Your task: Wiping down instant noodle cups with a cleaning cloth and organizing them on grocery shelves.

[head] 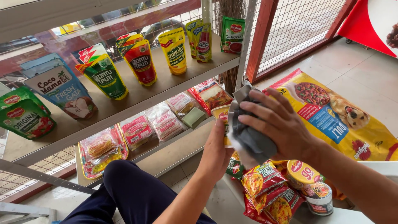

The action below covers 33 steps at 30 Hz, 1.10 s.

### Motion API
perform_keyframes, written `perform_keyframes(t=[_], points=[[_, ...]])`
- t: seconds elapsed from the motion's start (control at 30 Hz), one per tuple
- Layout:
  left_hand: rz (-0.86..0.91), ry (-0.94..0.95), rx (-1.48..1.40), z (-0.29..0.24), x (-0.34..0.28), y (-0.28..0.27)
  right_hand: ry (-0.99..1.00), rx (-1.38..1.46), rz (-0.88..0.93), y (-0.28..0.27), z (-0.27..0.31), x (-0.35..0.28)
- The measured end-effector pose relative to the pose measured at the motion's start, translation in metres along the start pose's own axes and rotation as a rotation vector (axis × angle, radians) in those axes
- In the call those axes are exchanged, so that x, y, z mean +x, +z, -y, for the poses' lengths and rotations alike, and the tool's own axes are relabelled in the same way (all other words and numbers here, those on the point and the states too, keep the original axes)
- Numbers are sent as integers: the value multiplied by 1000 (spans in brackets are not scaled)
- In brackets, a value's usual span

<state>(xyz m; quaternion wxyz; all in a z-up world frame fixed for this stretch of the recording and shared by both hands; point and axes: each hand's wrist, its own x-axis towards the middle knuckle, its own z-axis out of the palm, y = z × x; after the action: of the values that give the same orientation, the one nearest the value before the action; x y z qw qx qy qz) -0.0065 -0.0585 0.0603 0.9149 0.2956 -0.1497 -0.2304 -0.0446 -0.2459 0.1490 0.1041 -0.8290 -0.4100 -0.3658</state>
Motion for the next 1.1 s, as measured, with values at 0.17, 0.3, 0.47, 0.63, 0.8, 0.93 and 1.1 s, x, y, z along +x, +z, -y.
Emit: perform_keyframes(t=[0.17, 0.3, 0.47, 0.63, 0.8, 0.93, 1.1], points=[[-99, -59, -9, -13, 2, 0, -176, 86, 202, 9, 18, -5], [-66, -33, 60, -3, 1, -3, -256, -35, 193, 7, 2, -11], [-24, -65, -78, 7, -2, 3, -32, 32, 35, 0, 3, 4], [-36, -60, -43, -1, -3, -12, -179, 92, 199, 11, 23, -6], [-13, -3, 88, 0, -6, -6, -293, -88, 144, 11, 8, -10], [-7, -24, -13, 4, -5, -2, -63, 83, 67, 2, 13, 5], [-64, -108, -96, -5, -4, -6, -135, 125, 180, 8, 19, -7]])
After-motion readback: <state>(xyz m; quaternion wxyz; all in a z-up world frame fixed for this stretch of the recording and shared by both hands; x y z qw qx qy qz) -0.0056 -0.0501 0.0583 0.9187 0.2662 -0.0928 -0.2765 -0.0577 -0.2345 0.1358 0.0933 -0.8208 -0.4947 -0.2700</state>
